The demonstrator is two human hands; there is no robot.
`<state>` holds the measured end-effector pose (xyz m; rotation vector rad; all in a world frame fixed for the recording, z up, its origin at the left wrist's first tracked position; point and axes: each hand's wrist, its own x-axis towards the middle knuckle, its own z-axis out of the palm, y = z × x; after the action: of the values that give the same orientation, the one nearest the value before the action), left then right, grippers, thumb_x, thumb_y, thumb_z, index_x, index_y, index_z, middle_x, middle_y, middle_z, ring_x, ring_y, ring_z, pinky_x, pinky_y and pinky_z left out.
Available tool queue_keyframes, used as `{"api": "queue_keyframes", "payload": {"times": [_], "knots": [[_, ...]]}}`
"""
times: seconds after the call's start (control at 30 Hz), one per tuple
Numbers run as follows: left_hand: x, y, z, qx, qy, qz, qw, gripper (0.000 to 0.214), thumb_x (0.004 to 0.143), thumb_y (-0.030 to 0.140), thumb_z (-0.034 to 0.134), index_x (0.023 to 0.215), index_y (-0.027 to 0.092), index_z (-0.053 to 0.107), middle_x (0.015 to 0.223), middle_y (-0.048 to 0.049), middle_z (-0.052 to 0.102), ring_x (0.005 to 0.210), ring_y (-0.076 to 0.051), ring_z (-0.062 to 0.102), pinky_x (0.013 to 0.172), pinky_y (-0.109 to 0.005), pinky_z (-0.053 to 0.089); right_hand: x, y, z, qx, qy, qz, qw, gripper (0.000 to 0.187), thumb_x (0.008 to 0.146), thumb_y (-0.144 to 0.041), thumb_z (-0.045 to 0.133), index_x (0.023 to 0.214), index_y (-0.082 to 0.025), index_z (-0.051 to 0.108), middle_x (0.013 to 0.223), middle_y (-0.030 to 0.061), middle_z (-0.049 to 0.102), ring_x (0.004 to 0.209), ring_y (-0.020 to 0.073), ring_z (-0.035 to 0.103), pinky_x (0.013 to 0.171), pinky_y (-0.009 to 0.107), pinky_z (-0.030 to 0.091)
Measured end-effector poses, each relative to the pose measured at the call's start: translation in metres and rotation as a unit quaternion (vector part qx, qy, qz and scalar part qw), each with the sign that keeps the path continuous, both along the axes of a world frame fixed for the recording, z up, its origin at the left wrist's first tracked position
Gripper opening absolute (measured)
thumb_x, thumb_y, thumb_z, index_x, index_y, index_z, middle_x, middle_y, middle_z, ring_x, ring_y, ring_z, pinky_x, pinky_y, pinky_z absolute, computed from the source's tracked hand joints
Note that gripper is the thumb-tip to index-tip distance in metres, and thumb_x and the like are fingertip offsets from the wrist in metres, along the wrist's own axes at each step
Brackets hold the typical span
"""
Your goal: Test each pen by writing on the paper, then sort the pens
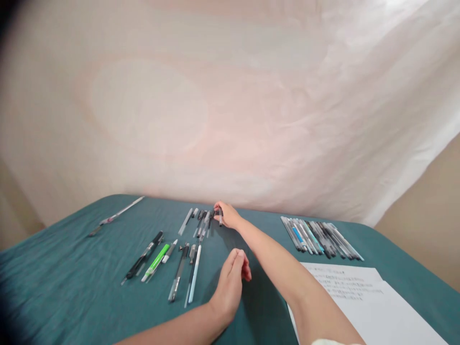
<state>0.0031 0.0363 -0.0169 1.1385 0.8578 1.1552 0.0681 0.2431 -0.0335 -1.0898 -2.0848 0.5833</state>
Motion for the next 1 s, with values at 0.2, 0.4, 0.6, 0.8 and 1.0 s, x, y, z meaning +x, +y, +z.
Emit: {"api": "queue_keyframes", "payload": {"times": [0.2,0.4,0.6,0.8,1.0], "knots": [[0.001,0.001,-0.001,-0.002,-0.001,-0.004,1.0,0.03,0.083,0.044,0.035,0.069,0.019,0.041,0.058,0.0036,0.042,0.054,-0.01,0.043,0.055,-0.022,0.035,0.017,-0.034,0.004,-0.027,0.036,0.017,0.999,0.035,0.063,-0.019,0.063,0.094,-0.022,0.046,0.088,0.0005,0.06,0.079,0.0146,0.056,0.076,0.033,0.043],[0.002,0.006,-0.008,-0.016,-0.027,-0.007,0.999,0.027,0.08,0.044,0.041,0.081,0.017,0.047,0.067,0.0011,0.049,0.057,-0.01,0.049,0.057,-0.022,0.039,0.06,-0.103,0.03,-0.049,0.09,0.016,0.995,0.035,0.07,-0.024,0.059,0.101,-0.023,0.041,0.097,0.0047,0.059,0.088,0.0165,0.057,0.075,0.032,0.046],[0.004,0.011,-0.013,-0.053,-0.073,0.001,0.996,0.038,0.079,0.051,0.041,0.089,0.015,0.05,0.075,-0.0033,0.055,0.065,-0.012,0.055,0.061,-0.024,0.043,0.09,-0.179,0.044,-0.057,0.118,-0.04,0.991,0.036,0.069,-0.021,0.06,0.101,-0.024,0.043,0.102,0.0046,0.058,0.094,0.019,0.056,0.078,0.034,0.045],[0.003,0.009,-0.005,-0.032,-0.053,-0.052,0.997,0.036,0.075,0.046,0.053,0.091,0.014,0.05,0.079,-0.0039,0.057,0.072,-0.013,0.055,0.068,-0.026,0.043,0.092,-0.224,0.037,-0.036,0.07,-0.123,0.989,0.037,0.066,-0.017,0.06,0.099,-0.025,0.049,0.099,0.0025,0.059,0.087,0.0181,0.057,0.08,0.035,0.044],[0.004,0.01,-0.006,-0.013,-0.05,-0.097,0.994,0.036,0.068,0.034,0.065,0.093,0.014,0.048,0.081,-0.0053,0.059,0.074,-0.015,0.056,0.068,-0.027,0.043,0.086,-0.229,0.027,-0.005,0.068,-0.156,0.985,0.033,0.068,-0.018,0.059,0.099,-0.025,0.05,0.099,0.0036,0.058,0.085,0.0174,0.057,0.078,0.034,0.045]]}}
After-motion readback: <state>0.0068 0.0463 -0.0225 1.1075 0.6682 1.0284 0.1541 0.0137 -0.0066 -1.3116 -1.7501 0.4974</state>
